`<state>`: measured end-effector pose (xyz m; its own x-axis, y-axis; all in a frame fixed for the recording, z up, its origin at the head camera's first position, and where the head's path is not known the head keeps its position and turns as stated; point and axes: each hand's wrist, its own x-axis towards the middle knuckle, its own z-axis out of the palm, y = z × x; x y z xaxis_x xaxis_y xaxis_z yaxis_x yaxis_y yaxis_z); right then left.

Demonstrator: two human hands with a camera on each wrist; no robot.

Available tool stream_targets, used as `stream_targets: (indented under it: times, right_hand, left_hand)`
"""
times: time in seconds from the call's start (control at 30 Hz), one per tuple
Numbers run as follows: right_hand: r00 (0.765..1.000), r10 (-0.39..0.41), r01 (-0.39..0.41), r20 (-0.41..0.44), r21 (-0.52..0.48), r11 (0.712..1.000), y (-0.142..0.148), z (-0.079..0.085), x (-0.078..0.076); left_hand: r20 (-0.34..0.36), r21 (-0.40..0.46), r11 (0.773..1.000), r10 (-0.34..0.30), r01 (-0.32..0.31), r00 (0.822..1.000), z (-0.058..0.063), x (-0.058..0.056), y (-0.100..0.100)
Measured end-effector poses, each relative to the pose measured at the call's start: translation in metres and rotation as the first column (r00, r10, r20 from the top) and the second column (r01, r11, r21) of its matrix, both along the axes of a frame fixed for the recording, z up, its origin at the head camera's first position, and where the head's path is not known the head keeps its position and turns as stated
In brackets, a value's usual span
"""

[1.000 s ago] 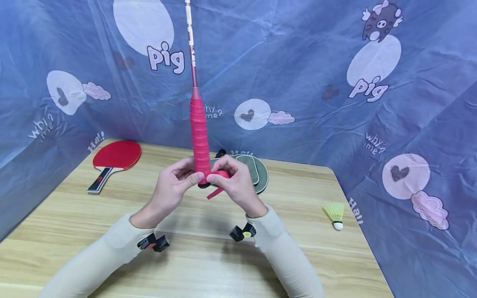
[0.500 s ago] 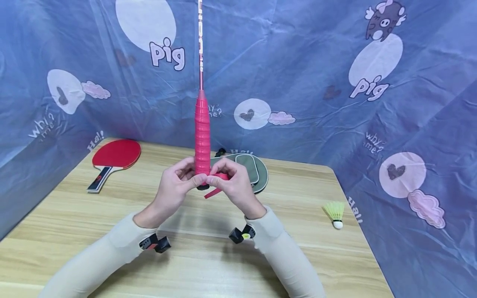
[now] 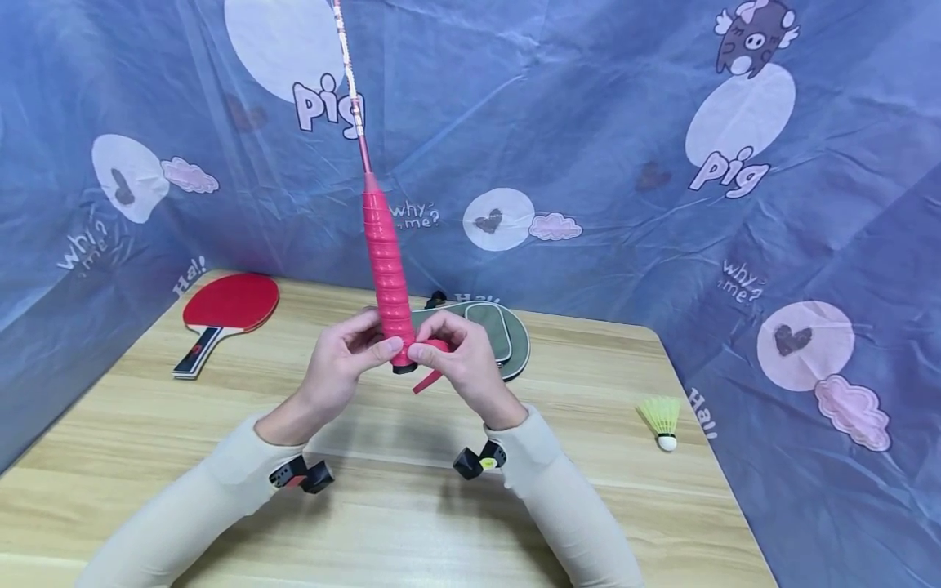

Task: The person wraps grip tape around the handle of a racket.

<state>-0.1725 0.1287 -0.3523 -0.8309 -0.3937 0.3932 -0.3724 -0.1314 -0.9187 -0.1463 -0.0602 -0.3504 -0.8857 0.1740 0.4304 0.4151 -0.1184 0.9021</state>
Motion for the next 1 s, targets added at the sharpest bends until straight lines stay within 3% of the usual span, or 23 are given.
stream_targets:
  times: [0.13, 0.23, 0.37, 0.47, 0.63, 0.73, 1.0]
  right_hand:
    - [0.999, 0.033, -0.033, 0.006, -0.013, 0.999, 0.0015, 0.0009, -0.0009]
    - [0.999, 0.049, -0.048, 0.019, -0.013, 0.999, 0.0020, 0.0004, -0.0027]
    - [0.999, 0.026, -0.026, 0.032, -0.005, 1.000, 0.0017, -0.0007, -0.0042]
    - [1.000, -0.028, 0.028, 0.003, 0.012, 1.000, 0.0011, -0.0012, -0.0033]
    - [0.995, -0.068, 0.074, -0.067, 0.081, 0.994, -0.0033, -0.0033, -0.0011]
    - [0.998, -0.046, 0.050, -0.049, 0.096, 0.994, -0.0052, -0.0050, -0.0001]
    - [1.000, 0.014, -0.013, -0.017, 0.077, 0.997, -0.0037, -0.0056, -0.0004]
  left_hand:
    - [-0.021, -0.039, 0.999, -0.011, 0.010, 1.000, 0.0027, -0.0005, -0.0021]
    - [0.013, -0.039, 0.999, -0.023, 0.024, 1.000, 0.0050, -0.0004, -0.0034]
    - [0.097, 0.029, 0.999, -0.024, 0.022, 0.995, 0.0069, -0.0006, -0.0029]
    - [0.118, 0.080, 0.997, -0.013, 0.003, 0.993, 0.0066, -0.0014, -0.0007]
    - [0.042, 0.029, 0.994, 0.107, -0.108, 0.993, 0.0039, -0.0020, 0.0029]
    - [0.004, -0.001, 0.984, 0.179, -0.179, 0.984, 0.0019, -0.0017, 0.0034]
    - [-0.041, 0.042, 0.982, 0.184, -0.183, 0.982, 0.0020, 0.0011, 0.0017]
